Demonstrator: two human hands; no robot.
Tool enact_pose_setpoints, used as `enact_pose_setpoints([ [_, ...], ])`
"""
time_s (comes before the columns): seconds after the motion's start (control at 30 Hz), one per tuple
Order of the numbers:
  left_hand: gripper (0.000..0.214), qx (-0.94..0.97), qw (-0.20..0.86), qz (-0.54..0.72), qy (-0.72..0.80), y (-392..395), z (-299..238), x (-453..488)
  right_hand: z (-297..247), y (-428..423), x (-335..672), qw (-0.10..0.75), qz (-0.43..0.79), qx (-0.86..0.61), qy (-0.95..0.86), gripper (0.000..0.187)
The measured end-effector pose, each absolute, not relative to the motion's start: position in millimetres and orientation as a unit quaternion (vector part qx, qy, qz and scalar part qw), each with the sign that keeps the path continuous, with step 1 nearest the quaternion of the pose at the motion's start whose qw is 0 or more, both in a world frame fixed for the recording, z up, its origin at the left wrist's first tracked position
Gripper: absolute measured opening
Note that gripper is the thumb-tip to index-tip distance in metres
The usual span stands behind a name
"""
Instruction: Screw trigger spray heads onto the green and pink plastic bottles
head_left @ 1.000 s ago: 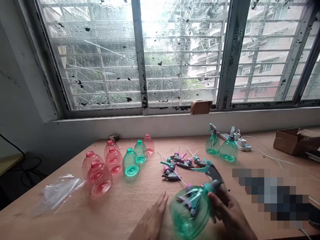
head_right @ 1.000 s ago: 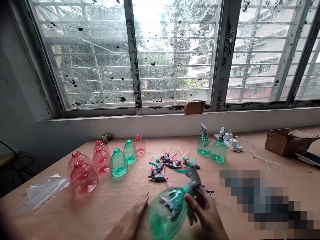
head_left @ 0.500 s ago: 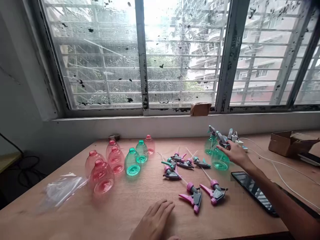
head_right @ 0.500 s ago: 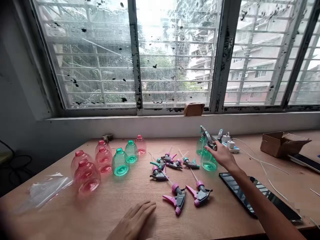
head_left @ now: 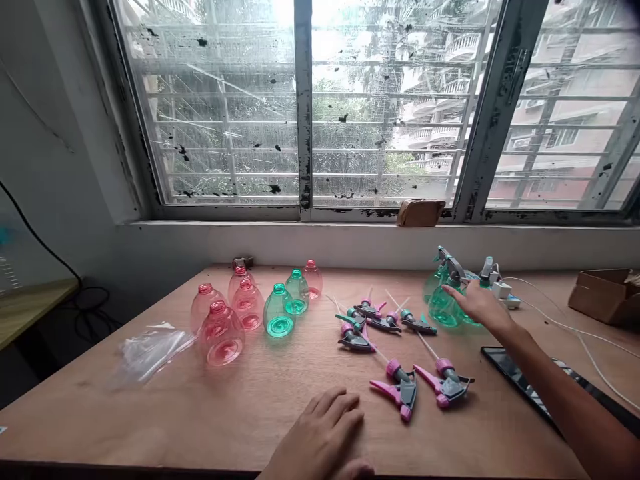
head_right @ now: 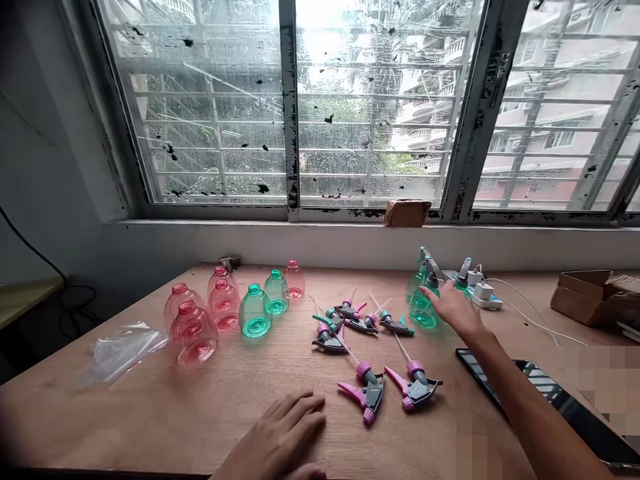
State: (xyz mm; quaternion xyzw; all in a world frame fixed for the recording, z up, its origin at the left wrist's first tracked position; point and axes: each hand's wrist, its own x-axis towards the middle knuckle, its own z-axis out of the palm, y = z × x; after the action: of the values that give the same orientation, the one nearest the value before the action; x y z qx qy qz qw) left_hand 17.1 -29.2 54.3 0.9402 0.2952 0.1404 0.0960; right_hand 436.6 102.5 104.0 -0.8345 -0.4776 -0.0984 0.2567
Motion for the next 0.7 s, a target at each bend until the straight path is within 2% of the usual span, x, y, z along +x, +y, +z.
enact_pose_setpoints([
  [0.07, 0.048, 0.94, 0.101, 0.131, 0.299, -31, 59, 18, 111, 85, 415, 0.249, -0.104, -0.832, -0.484, 0.067],
  [0.23, 0.047, 0.936, 0.115, 0.105, 0.315, -37, 70, 18, 118, 53, 320, 0.255, -0.048, -0.683, -0.683, 0.051],
  [0.37, 0.045, 0.935, 0.12, 0.133, 0.307, -38, 71, 18, 118, 66, 231, 0.279, -0.006, -0.539, -0.795, 0.049],
  [0.53, 0.047, 0.936, 0.123, 0.112, 0.31, -39, 70, 15, 125, 113, 132, 0.316, 0.01, -0.421, -0.851, 0.07],
  [0.6, 0.044, 0.933, 0.131, 0.134, 0.306, -38, 66, 11, 128, 128, 102, 0.325, 0.008, -0.405, -0.855, 0.06],
  [0.7, 0.039, 0.913, 0.141, 0.243, 0.296, -36, 53, 4, 129, 134, 81, 0.32, 0.005, -0.405, -0.856, 0.041],
])
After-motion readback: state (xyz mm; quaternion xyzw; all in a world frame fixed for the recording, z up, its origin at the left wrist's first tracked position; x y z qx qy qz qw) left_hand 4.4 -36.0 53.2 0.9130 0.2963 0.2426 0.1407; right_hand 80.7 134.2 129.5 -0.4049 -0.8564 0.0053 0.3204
